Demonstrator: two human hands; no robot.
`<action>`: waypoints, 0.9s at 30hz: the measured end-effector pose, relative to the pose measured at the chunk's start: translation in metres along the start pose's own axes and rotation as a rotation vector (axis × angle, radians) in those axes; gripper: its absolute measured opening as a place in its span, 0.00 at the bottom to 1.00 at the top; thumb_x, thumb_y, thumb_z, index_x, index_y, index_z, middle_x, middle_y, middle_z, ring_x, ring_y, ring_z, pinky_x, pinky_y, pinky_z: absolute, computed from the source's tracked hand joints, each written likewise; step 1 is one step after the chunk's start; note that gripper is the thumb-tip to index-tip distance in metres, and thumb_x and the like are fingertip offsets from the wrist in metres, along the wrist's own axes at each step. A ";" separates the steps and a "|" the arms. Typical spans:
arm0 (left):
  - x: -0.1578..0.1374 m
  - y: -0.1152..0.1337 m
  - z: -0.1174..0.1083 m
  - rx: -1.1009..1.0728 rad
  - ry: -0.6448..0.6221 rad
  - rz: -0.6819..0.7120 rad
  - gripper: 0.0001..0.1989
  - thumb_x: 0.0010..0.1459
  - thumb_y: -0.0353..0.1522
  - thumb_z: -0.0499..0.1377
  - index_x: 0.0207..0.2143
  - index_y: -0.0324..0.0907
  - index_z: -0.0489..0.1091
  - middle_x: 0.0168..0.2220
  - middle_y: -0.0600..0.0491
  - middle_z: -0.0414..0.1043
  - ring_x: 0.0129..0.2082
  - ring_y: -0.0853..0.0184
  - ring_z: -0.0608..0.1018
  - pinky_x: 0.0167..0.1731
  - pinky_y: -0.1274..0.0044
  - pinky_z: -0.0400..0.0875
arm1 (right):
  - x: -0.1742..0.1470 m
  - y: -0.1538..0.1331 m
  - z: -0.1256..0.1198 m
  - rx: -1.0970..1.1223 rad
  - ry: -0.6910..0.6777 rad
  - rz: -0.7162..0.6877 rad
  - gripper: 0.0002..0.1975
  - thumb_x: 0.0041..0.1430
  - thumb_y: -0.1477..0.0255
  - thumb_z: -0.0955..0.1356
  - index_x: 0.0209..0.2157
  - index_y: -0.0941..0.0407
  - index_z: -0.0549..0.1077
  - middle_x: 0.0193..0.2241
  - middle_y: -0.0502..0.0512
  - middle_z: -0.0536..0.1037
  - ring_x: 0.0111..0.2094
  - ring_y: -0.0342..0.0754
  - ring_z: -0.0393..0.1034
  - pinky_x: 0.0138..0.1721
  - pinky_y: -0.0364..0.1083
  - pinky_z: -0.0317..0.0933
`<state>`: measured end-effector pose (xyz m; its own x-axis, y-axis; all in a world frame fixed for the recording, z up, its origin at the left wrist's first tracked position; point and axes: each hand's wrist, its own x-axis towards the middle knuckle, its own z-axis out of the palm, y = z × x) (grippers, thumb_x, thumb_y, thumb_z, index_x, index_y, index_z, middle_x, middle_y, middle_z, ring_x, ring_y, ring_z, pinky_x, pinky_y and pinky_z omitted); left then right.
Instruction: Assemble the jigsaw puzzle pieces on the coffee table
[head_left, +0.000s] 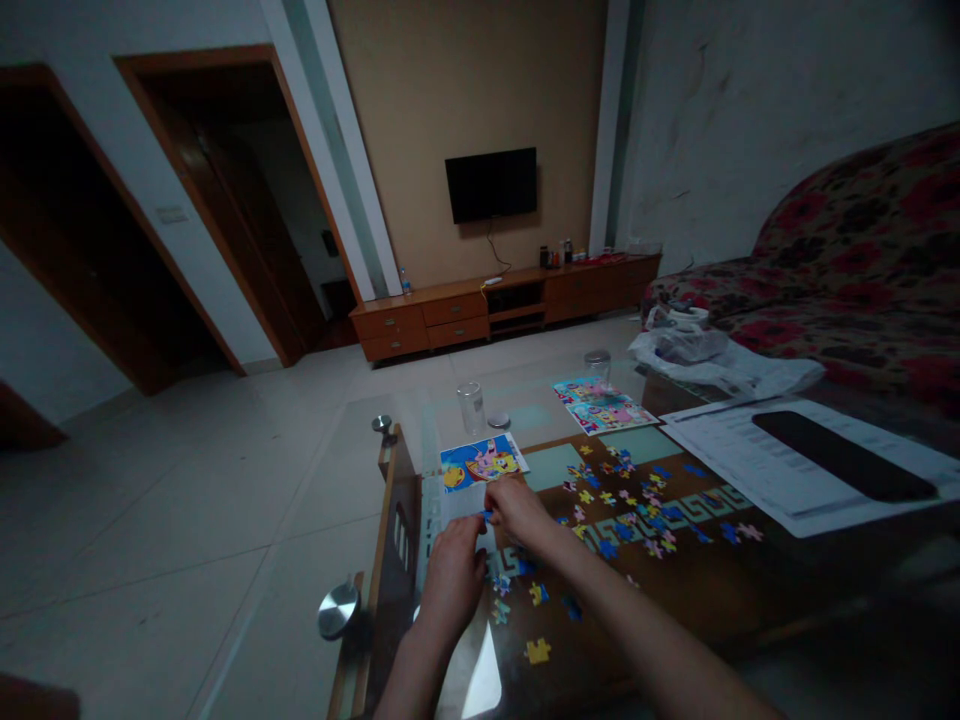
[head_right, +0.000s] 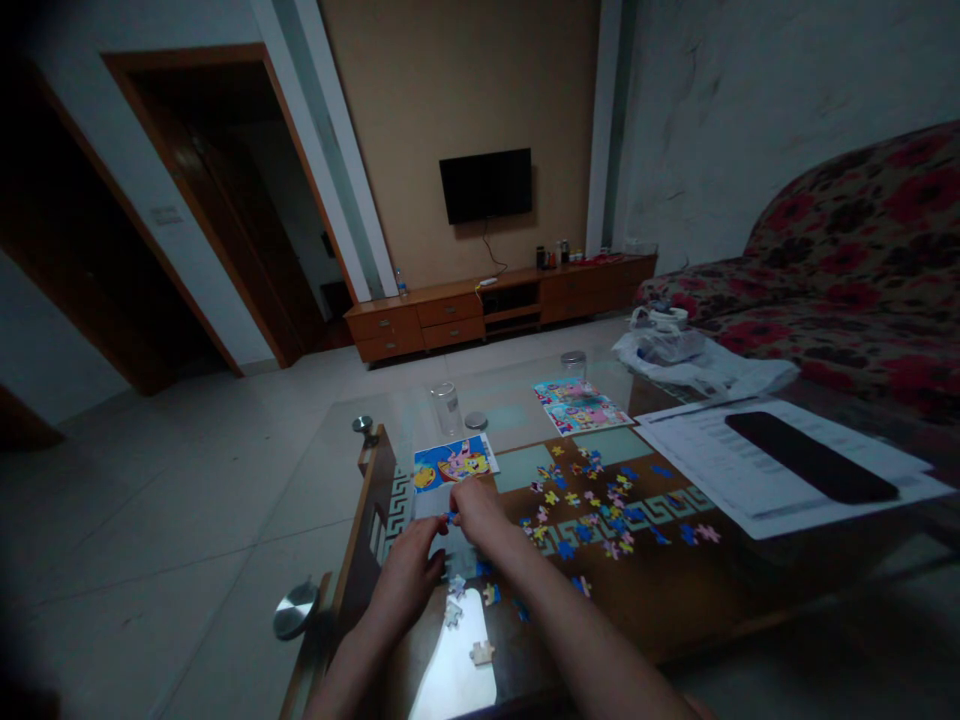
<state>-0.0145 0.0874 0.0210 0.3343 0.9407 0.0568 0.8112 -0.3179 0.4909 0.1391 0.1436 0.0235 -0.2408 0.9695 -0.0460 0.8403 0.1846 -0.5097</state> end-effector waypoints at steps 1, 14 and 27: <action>0.000 0.000 0.000 0.001 0.001 0.002 0.21 0.50 0.20 0.53 0.46 0.42 0.67 0.48 0.50 0.71 0.50 0.62 0.71 0.50 0.74 0.62 | -0.002 -0.002 0.000 0.000 0.004 -0.003 0.10 0.50 0.80 0.69 0.35 0.59 0.79 0.37 0.60 0.80 0.40 0.53 0.72 0.38 0.44 0.57; -0.004 0.005 -0.002 0.015 0.016 0.029 0.25 0.50 0.18 0.49 0.50 0.41 0.65 0.50 0.49 0.70 0.52 0.62 0.69 0.51 0.73 0.60 | -0.001 0.015 -0.002 0.144 0.105 0.038 0.15 0.54 0.83 0.63 0.39 0.59 0.78 0.39 0.57 0.80 0.40 0.48 0.72 0.39 0.41 0.59; -0.003 0.004 -0.002 0.040 0.006 0.045 0.24 0.49 0.18 0.50 0.47 0.42 0.67 0.49 0.50 0.71 0.52 0.62 0.69 0.49 0.74 0.59 | 0.005 0.024 0.022 0.106 0.106 -0.009 0.12 0.53 0.80 0.68 0.38 0.57 0.80 0.39 0.59 0.79 0.43 0.52 0.70 0.43 0.45 0.59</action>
<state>-0.0132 0.0840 0.0239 0.3681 0.9261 0.0829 0.8140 -0.3641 0.4527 0.1474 0.1492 -0.0077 -0.1909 0.9805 0.0476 0.7809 0.1811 -0.5978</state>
